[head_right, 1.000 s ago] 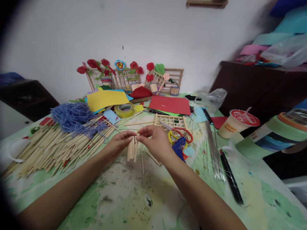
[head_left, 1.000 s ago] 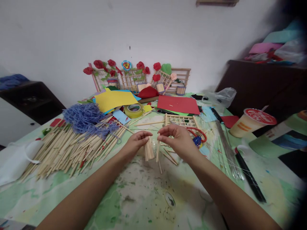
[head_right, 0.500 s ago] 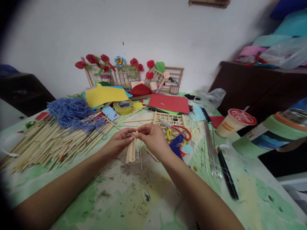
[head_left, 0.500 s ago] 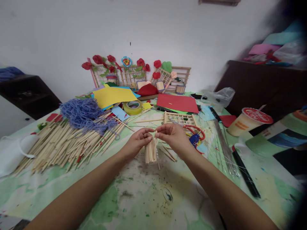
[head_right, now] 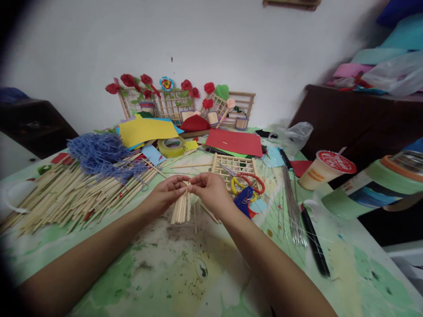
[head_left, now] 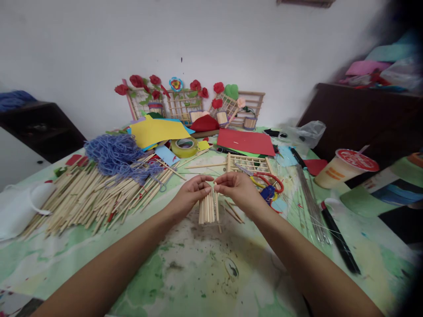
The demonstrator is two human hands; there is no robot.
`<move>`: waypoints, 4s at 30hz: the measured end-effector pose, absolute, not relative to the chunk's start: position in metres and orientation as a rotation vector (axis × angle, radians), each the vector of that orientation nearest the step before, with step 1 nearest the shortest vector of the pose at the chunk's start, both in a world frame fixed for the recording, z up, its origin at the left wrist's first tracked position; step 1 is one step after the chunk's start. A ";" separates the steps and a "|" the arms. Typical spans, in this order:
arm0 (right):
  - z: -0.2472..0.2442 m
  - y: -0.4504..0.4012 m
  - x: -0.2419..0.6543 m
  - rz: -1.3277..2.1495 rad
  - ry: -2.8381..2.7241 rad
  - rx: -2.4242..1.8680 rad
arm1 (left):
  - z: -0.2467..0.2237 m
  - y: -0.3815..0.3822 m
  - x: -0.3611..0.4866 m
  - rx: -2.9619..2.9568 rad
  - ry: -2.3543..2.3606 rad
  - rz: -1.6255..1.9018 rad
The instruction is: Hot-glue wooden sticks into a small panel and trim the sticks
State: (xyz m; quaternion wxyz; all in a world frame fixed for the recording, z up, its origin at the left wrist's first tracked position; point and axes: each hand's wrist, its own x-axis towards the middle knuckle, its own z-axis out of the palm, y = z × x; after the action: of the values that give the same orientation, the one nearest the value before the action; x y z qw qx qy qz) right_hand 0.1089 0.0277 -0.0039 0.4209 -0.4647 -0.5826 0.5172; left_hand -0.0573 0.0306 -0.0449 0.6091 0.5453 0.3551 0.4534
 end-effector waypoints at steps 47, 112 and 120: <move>-0.006 0.020 0.117 0.592 -2.372 -0.996 | -0.031 0.025 -0.055 1.051 0.837 1.281; -0.014 0.020 0.106 0.221 -2.205 -1.149 | -0.028 0.016 -0.051 0.934 0.781 1.288; -0.006 0.020 0.119 0.070 -2.323 -1.123 | -0.035 0.022 -0.054 1.092 0.848 1.331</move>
State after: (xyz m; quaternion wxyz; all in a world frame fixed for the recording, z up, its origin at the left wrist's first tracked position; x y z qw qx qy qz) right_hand 0.1187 0.0200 -0.0061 0.2768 -0.4181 -0.8648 0.0259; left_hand -0.0539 0.0224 -0.0346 0.5738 0.4659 0.3619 0.5681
